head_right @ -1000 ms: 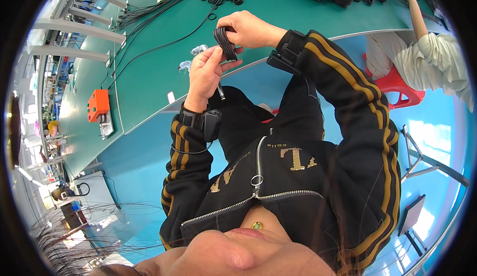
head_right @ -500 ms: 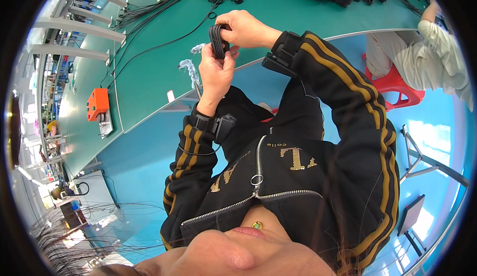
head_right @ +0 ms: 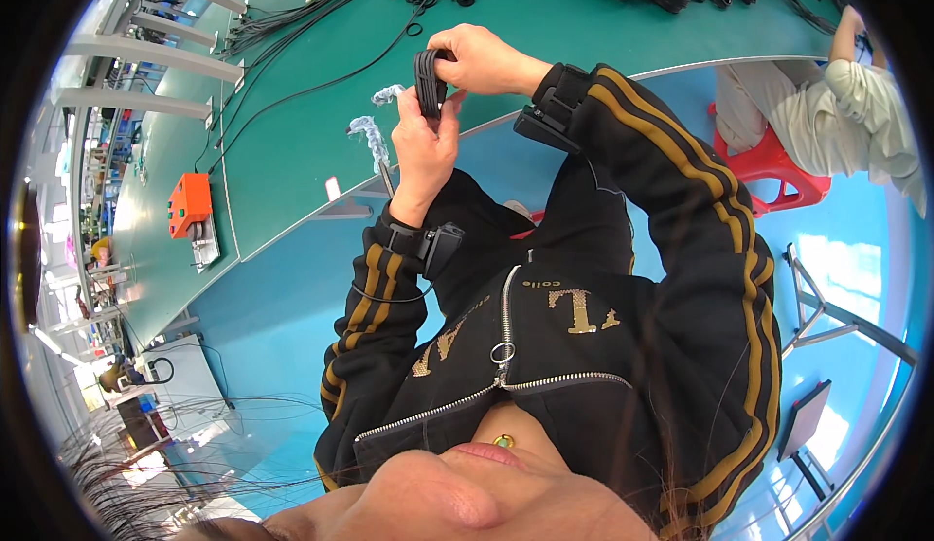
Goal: Manual assembly of black electronic cable connectors at a production workbench.
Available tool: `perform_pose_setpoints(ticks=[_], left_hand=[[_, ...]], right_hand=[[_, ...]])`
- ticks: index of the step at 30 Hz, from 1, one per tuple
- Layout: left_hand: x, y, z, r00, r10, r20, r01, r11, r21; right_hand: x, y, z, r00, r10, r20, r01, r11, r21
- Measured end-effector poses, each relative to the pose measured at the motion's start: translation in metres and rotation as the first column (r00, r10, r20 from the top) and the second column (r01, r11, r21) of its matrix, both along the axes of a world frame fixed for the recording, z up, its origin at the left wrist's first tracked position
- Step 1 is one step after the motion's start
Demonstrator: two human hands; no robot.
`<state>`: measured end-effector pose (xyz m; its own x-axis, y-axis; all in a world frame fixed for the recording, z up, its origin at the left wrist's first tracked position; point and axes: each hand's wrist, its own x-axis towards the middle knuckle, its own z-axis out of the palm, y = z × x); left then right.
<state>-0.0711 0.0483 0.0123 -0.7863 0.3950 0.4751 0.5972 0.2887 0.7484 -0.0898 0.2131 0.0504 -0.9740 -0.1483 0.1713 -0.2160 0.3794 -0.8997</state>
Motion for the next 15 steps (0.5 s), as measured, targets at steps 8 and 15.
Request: perform_pose_setpoints(ticks=[8,15], left_hand=[[0.010,0.004,0.000,0.968,-0.174,0.179,0.109,0.941,0.322],[0.003,-0.008,0.005,0.679,-0.508,0.530,0.145,0.801,0.581]], right_hand=[[0.003,0.004,-0.005,1.000,-0.012,0.008,0.012,0.999,-0.049],[0.008,0.007,0.002,0.978,0.024,-0.207,0.004,0.991,0.131]])
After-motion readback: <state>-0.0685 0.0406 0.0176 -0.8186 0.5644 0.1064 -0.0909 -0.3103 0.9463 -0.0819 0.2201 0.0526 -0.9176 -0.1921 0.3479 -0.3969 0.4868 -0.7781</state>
